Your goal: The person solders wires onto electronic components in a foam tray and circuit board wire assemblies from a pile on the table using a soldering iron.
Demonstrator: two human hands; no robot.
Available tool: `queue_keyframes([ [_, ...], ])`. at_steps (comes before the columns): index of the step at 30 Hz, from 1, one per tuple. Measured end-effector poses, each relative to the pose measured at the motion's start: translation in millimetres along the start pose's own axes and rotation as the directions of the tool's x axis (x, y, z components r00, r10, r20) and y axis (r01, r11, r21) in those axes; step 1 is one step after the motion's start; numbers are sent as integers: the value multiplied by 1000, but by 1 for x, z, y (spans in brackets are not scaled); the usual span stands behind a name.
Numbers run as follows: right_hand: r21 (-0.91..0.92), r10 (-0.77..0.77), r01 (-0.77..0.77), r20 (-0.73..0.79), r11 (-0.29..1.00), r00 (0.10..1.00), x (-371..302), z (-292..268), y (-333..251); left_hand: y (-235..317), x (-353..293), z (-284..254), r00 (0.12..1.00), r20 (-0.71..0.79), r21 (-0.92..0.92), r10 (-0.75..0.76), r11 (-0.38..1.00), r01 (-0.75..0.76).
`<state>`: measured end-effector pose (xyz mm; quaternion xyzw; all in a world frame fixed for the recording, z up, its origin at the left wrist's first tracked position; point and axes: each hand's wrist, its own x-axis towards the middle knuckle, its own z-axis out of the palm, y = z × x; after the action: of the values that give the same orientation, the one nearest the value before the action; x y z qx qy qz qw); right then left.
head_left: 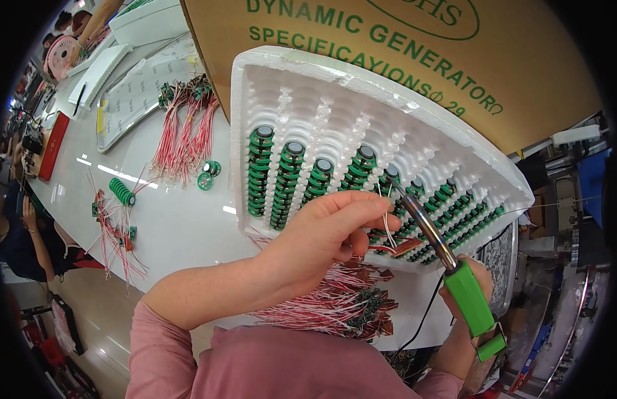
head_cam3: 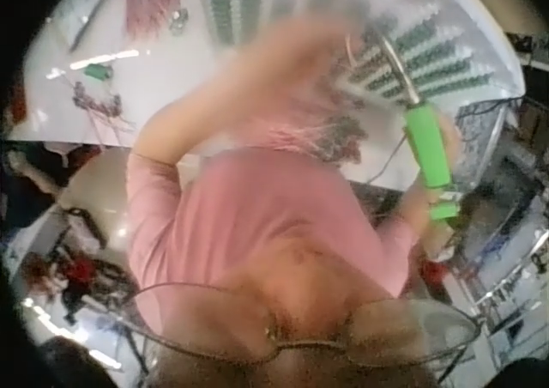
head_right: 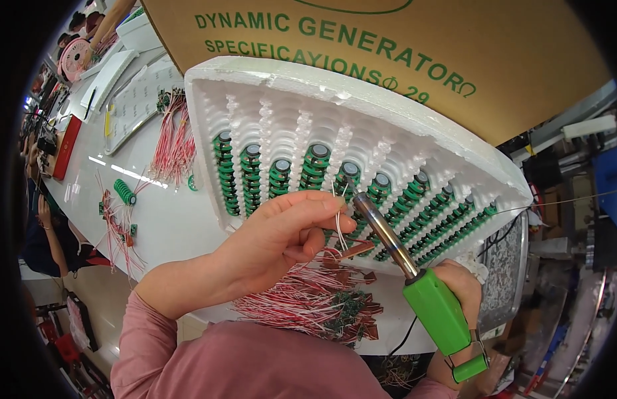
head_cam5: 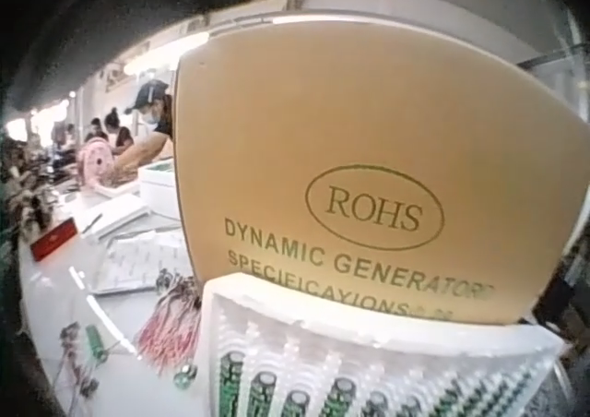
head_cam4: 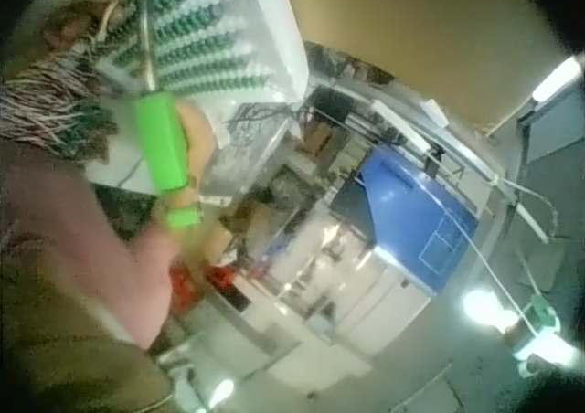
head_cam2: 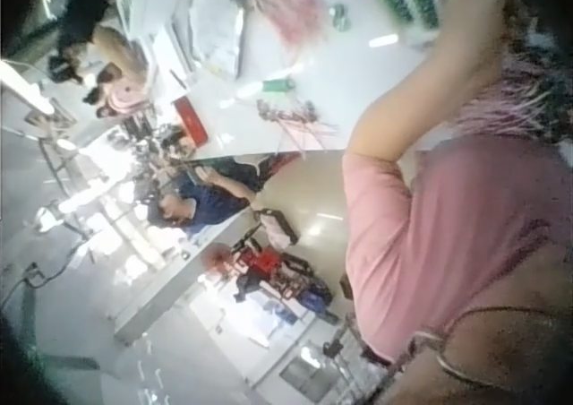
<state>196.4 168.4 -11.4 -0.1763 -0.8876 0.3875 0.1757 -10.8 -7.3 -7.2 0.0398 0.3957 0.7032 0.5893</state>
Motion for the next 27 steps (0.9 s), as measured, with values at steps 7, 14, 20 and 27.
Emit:
queue_keyframes([
  [7,-5,-8,8,-23,1000,1000,-2,0,1,2,-1,0,1000,6,18,-5,1000,5],
  [14,-3,-30,30,15,1000,999,-2,0,0,1,-1,0,1000,3,18,-7,1000,7],
  [20,94,-20,23,-26,995,999,-6,4,7,0,0,-1,1000,17,7,-1,1000,0],
  [27,185,210,-220,70,958,975,-9,-3,5,1,-1,-1,1000,4,8,-1,1000,1],
])
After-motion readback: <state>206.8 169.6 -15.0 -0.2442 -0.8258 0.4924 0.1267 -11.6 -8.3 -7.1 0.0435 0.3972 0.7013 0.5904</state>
